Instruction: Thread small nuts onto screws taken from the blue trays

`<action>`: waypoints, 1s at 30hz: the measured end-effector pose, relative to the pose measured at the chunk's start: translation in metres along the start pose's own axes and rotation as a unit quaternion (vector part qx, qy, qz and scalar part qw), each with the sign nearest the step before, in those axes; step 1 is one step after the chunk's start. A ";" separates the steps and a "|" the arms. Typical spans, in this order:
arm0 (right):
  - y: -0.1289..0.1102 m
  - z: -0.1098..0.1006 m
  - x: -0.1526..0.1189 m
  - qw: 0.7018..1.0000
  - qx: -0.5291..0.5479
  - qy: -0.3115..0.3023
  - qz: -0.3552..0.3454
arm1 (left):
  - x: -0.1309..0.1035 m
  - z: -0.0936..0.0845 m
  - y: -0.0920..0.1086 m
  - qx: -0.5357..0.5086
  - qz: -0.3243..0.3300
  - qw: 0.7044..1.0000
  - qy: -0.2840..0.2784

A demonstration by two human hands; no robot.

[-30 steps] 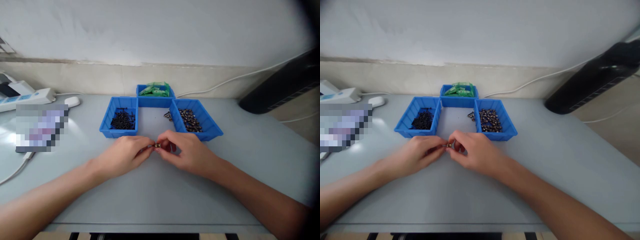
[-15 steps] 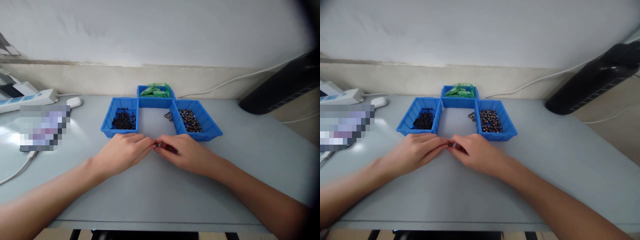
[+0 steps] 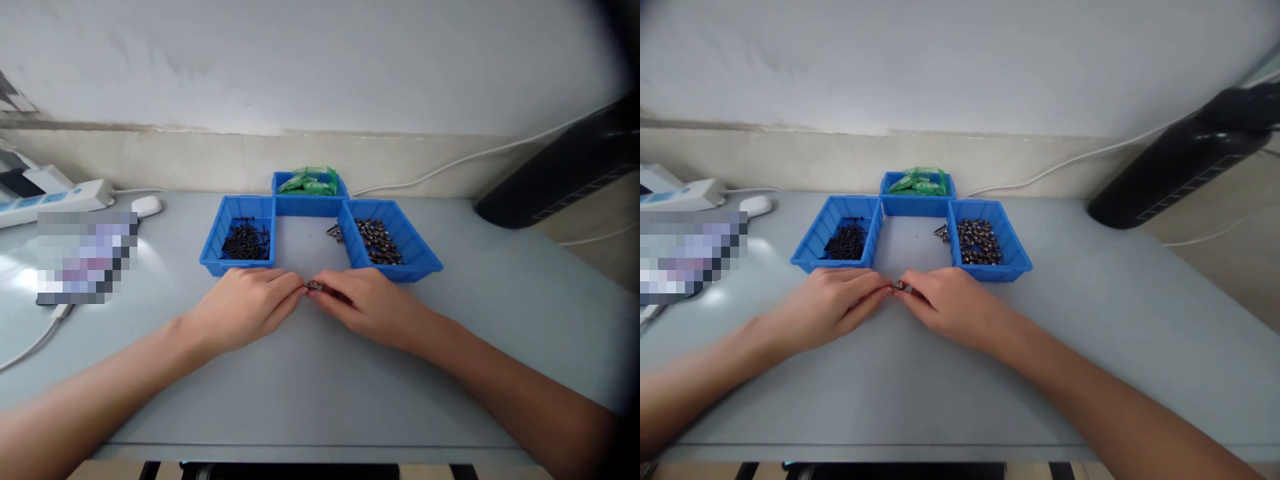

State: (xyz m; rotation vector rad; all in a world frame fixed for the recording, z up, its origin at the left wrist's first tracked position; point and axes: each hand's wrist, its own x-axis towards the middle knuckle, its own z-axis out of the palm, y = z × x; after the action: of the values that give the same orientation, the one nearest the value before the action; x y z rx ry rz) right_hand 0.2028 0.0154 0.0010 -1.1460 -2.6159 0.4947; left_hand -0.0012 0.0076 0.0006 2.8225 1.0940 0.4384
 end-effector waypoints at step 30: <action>-0.001 0.000 -0.006 0.991 0.016 0.115 -0.066 | 0.003 -0.001 0.002 -0.017 -0.007 0.998 -0.055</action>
State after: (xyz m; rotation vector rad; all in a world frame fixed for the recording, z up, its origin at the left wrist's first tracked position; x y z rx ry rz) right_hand 0.2062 0.0109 0.0007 -0.9509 -2.4543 0.3526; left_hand 0.0015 0.0079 0.0022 2.7697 1.0740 0.2925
